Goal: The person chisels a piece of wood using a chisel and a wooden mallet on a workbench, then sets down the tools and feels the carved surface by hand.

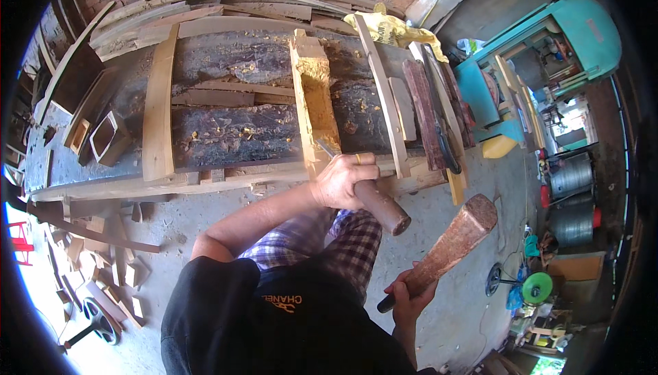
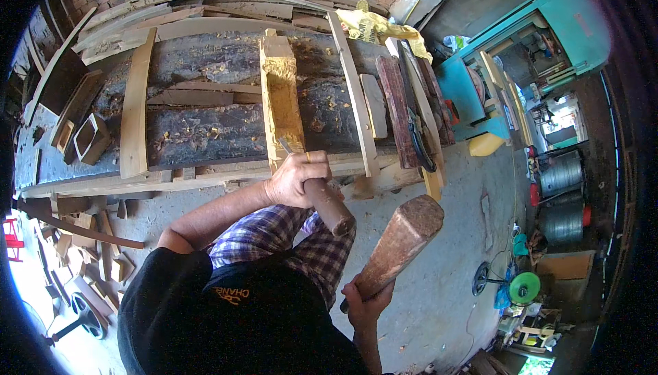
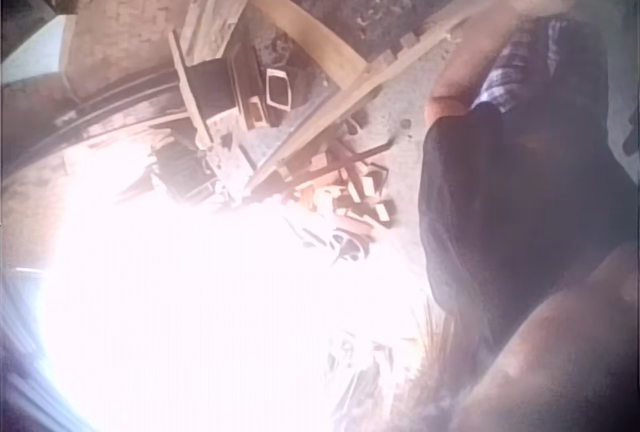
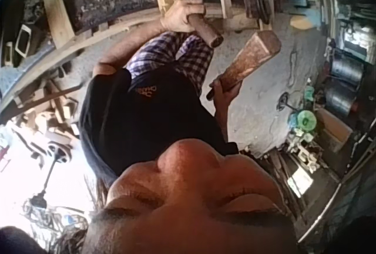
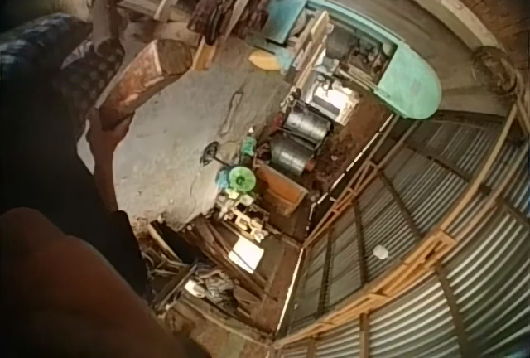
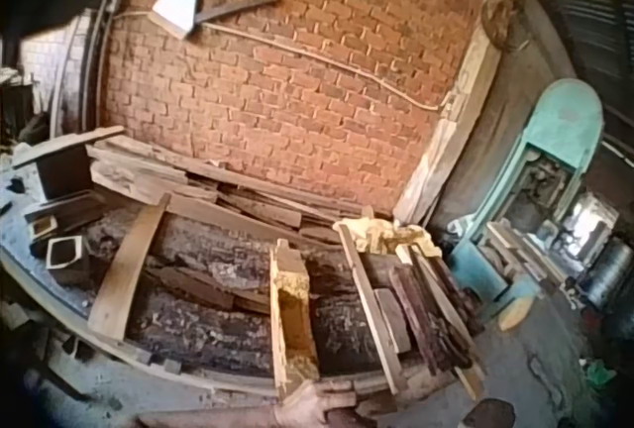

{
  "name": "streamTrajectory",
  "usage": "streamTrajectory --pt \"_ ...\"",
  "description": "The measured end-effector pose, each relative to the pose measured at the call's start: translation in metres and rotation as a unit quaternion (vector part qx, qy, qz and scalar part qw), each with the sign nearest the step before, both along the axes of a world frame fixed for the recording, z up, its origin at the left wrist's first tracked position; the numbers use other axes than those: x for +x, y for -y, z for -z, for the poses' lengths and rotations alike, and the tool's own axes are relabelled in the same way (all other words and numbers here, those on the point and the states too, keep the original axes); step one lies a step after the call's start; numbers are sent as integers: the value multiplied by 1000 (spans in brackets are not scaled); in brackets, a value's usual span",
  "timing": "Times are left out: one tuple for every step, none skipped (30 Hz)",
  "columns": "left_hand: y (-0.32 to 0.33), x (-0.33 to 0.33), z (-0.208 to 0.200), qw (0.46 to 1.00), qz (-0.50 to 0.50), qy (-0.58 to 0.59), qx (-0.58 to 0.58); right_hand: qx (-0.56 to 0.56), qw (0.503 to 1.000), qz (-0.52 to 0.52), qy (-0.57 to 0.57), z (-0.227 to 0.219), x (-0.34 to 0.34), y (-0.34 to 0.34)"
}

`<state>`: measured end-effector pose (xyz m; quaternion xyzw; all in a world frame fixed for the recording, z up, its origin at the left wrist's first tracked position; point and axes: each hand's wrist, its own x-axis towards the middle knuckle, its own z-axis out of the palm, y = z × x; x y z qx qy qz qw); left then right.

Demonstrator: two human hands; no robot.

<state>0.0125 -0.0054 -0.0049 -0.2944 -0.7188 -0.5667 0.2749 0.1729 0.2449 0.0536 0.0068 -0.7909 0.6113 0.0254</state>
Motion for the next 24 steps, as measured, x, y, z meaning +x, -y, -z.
streamTrajectory --pt "-1 0 1 1000 0 0 1 8 1000 -8 0 -1 0 2" --pt "-2 1 2 1000 -11 -5 6 9 1000 -8 0 -5 -1 5" --pt "-2 1 3 1000 -21 -10 12 14 1000 -1 9 -11 -1 11" --pt "-2 1 5 1000 -23 -11 14 20 1000 4 17 -16 -3 16" --pt "-3 0 10 999 -43 -29 9 21 1000 3 16 -16 -4 13" --pt "-3 -1 13 997 -64 -46 4 52 997 -40 -47 -14 -6 7" --pt "-4 0 13 997 -65 -47 5 83 987 -81 -109 -16 -8 5" --pt "-5 1 13 995 -81 -49 25 84 987 -82 -110 -18 -11 5" --pt "-7 1 12 993 -98 -51 46 78 977 -107 -167 -23 -15 8" --pt "-8 0 10 993 -98 -52 47 73 963 -131 -224 -27 -17 11" --pt "-11 -1 7 989 -117 -57 76 142 963 -108 -204 -20 -16 3" --pt "-13 -2 5 983 -136 -61 104 143 962 -108 -204 -16 -19 7" --pt "-13 -5 5 983 -137 -63 105 221 959 -78 -159 -14 -25 17" --pt "-13 -11 8 976 -170 -73 117 297 947 -47 -111 -11 -28 23" --pt "-12 -17 10 967 -203 -82 129 262 960 -40 -86 -7 -25 19" --pt "-10 -20 15 966 -209 -82 130 263 960 -46 -87 -9 -24 18" --pt "-8 -23 19 955 -247 -88 136 253 952 -38 -169 -14 -22 19" --pt "-6 -26 24 944 -284 -94 142 240 938 -30 -249 -17 -21 17" --pt "-4 -26 25 938 -297 -99 148 546 745 -216 -317 -24 -27 -13" --pt "-5 -25 23 938 -297 -98 148 546 746 -216 -315 -26 -25 -10" --pt "-7 -23 22 937 -294 -91 164 378 860 -175 -294 -28 -23 -3" --pt "-8 -23 19 935 -292 -86 181 195 937 -126 -263 -29 -23 3" --pt "-10 -20 11 930 -302 -100 183 195 940 -125 -251 -27 -24 5" --pt "-13 -16 3 929 -297 -85 202 194 940 -129 -251 -24 -24 9"
